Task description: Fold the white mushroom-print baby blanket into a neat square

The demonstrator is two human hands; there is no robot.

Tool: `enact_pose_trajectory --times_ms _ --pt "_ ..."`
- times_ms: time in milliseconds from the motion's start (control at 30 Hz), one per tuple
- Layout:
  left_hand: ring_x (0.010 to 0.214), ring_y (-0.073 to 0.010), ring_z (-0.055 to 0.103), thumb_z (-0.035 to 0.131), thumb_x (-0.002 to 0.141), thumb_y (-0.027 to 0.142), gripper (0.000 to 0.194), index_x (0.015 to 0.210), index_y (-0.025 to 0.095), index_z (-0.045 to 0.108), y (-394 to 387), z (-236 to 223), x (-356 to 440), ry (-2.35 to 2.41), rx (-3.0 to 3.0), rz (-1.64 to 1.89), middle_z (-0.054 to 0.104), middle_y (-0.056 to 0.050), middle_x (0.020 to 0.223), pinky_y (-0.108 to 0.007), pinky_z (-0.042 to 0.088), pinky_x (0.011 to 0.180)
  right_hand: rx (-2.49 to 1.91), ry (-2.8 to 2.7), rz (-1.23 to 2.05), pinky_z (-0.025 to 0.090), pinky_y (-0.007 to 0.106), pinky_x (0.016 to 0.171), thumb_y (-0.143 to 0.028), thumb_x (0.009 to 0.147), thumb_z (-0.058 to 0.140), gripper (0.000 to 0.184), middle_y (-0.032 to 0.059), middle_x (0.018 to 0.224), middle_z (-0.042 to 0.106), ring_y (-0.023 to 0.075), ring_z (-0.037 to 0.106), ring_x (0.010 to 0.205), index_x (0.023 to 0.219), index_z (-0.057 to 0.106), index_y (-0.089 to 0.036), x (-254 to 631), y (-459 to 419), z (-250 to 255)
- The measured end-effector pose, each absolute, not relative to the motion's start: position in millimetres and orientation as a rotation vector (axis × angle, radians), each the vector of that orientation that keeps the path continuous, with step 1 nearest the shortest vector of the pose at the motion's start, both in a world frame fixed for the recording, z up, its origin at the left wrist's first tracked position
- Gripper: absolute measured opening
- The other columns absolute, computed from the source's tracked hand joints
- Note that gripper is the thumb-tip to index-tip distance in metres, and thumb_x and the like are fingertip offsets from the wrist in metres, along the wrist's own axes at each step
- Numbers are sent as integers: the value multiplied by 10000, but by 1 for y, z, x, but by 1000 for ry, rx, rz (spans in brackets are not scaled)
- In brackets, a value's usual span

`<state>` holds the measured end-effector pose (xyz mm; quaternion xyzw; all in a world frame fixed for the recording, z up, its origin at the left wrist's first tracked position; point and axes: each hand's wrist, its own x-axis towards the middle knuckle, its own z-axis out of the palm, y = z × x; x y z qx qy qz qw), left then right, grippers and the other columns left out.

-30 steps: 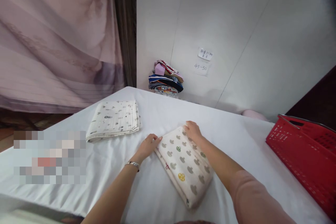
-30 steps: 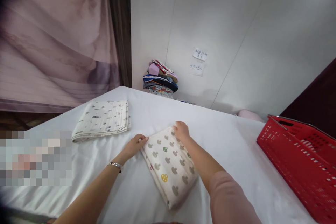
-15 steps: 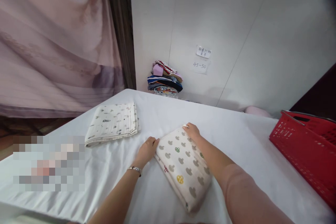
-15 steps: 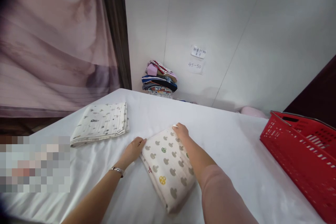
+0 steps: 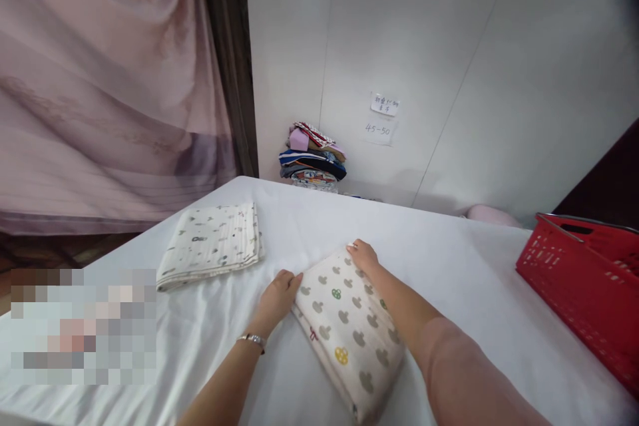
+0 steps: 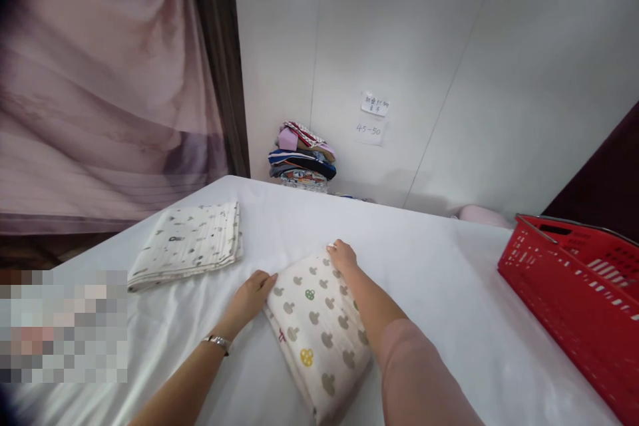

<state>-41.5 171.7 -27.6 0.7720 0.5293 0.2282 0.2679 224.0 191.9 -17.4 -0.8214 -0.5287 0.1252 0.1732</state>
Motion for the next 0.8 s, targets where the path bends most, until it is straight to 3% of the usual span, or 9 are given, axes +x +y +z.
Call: enact_pose_trajectory --times_ms 300,467,600,700,800 --pt "767 -144 583 286 906 379 359 712 189 521 164 -22 -40 1557 2120 532 581 -49 940 -270 378 679 -2347 -1538 362 409 242 664 -433 863 416 281 38 956 649 175 589 863 908 595 -221 225 188 -21" --pt "800 -202 598 316 885 373 342 756 183 570 166 -14 -40 1639 2134 403 604 -87 939 -316 407 691 -2355 -1597 397 413 250 700 -426 856 433 304 72 955 659 192 598 895 874 622 -189 226 193 -14" --pt "1016 -266 543 403 852 318 290 1021 156 573 158 -1 -24 1767 2369 511 556 -143 1163 -385 411 821 -2352 -1664 450 418 264 717 -448 858 422 368 108 937 672 215 611 892 817 652 -163 229 200 -7" --pt "1219 -277 405 424 851 316 386 1194 163 516 148 -6 -7 1602 2587 631 443 -131 1351 -439 301 999 -2366 -1666 441 420 282 734 -440 869 395 385 128 984 663 233 607 929 866 655 -155 229 200 -7" --pt "1272 -284 357 411 858 368 459 1263 164 482 140 -23 3 1512 2606 569 424 -128 1376 -473 228 1055 -2404 -1626 411 425 296 733 -453 872 381 391 126 1000 657 243 603 953 912 644 -166 225 195 -13"
